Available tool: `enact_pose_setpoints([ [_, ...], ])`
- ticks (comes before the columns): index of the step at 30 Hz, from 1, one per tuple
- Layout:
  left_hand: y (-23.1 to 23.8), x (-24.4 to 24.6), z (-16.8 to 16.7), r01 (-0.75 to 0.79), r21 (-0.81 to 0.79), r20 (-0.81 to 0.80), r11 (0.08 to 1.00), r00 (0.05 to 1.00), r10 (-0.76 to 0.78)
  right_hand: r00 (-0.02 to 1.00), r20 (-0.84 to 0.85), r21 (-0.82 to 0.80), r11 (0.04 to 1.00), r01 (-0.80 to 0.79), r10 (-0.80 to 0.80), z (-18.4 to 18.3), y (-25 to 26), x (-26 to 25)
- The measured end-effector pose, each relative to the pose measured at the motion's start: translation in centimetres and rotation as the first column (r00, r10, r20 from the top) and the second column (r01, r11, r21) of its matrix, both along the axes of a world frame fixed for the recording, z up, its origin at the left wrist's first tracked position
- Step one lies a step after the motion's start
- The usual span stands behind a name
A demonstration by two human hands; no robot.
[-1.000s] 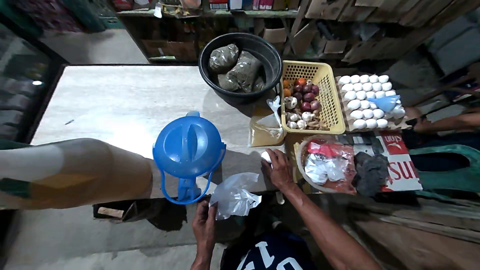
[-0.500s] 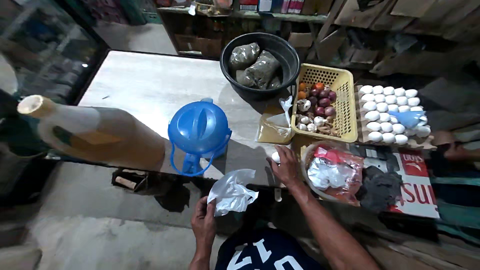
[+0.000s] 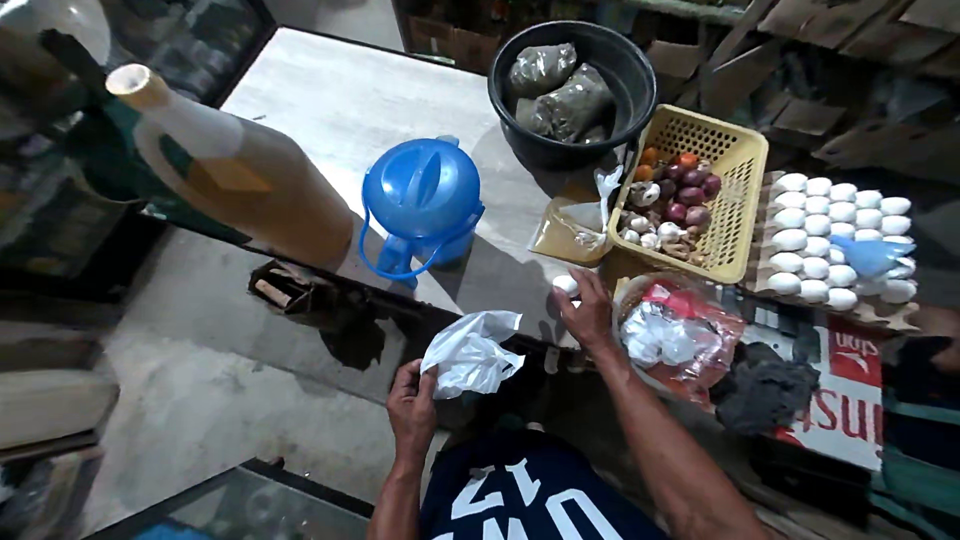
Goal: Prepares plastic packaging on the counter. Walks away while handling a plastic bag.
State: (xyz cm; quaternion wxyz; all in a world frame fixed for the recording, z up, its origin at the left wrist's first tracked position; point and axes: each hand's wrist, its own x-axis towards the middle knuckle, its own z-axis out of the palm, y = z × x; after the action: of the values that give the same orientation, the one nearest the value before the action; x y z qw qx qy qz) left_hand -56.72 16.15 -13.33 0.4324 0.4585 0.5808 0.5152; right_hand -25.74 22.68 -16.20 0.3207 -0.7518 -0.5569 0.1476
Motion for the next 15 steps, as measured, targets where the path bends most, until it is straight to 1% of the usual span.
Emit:
enact_pose_setpoints([
  [4, -0.3, 0.4, -0.2, -0.008, -0.011, -0.005, 1.0, 1.0, 0.008, 0.976, -0.211, 0.019, 0.998, 0.064, -0.059, 0.7, -0.2, 1.3],
  [9, -0.3, 0.9, -0.3, 0.016, 0.016, 0.004, 1.0, 1.0, -0.016, 0.894, -0.436, 0.039, 0.991, 0.129, -0.099, 1.2, -0.3, 2.6],
  [12, -0.2, 1.1, -0.1, 0.024, 0.014, -0.004, 1.0, 1.0, -0.024, 0.87, -0.484, 0.023, 0.992, 0.123, -0.097, 1.2, -0.5, 3.0],
  [15, -0.2, 0.7, -0.1, 0.028, 0.011, -0.012, 1.0, 1.0, -0.028, 0.906, -0.419, 0.078, 0.991, 0.111, -0.068, 1.6, -0.7, 2.9],
])
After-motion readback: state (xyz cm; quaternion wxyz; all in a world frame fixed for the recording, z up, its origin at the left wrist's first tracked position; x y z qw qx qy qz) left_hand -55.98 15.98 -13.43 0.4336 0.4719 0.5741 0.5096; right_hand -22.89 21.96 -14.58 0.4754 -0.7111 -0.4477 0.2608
